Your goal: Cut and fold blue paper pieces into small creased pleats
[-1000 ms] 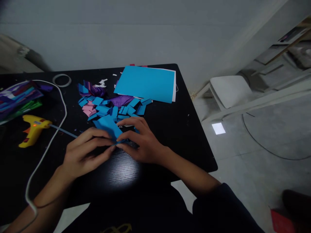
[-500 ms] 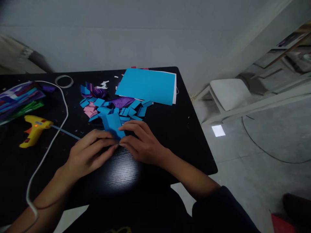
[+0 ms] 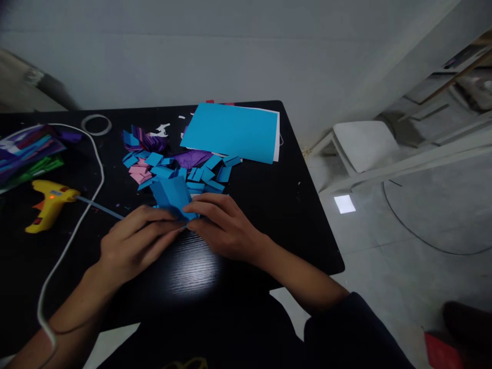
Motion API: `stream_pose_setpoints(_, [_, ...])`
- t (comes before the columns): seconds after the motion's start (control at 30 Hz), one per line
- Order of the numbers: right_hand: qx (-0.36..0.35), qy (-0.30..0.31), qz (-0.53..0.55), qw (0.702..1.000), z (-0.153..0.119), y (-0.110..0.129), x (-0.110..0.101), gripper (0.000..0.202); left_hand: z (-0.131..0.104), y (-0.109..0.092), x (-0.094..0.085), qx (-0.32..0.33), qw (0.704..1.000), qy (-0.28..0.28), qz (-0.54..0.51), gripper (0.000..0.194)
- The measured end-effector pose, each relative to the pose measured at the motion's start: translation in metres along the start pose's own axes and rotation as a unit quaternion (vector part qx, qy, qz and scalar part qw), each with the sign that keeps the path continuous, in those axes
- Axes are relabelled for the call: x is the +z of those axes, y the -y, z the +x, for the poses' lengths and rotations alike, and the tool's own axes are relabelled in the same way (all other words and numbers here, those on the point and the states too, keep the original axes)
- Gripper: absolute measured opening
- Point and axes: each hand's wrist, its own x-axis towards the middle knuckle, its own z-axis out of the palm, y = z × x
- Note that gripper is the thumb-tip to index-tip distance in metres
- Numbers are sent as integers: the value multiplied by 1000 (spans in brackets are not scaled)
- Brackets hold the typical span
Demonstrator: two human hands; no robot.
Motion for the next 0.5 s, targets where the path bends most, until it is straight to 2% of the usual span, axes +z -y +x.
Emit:
stream_pose_setpoints(0.23, [-5,-21,13,1000,1,0,1,14,1,2,-1,5,1000,-4,-7,21])
stream_pose_setpoints(0.5, [29,14,25,999,0,3,1,12,0,3,1,7,1000,1,3,18])
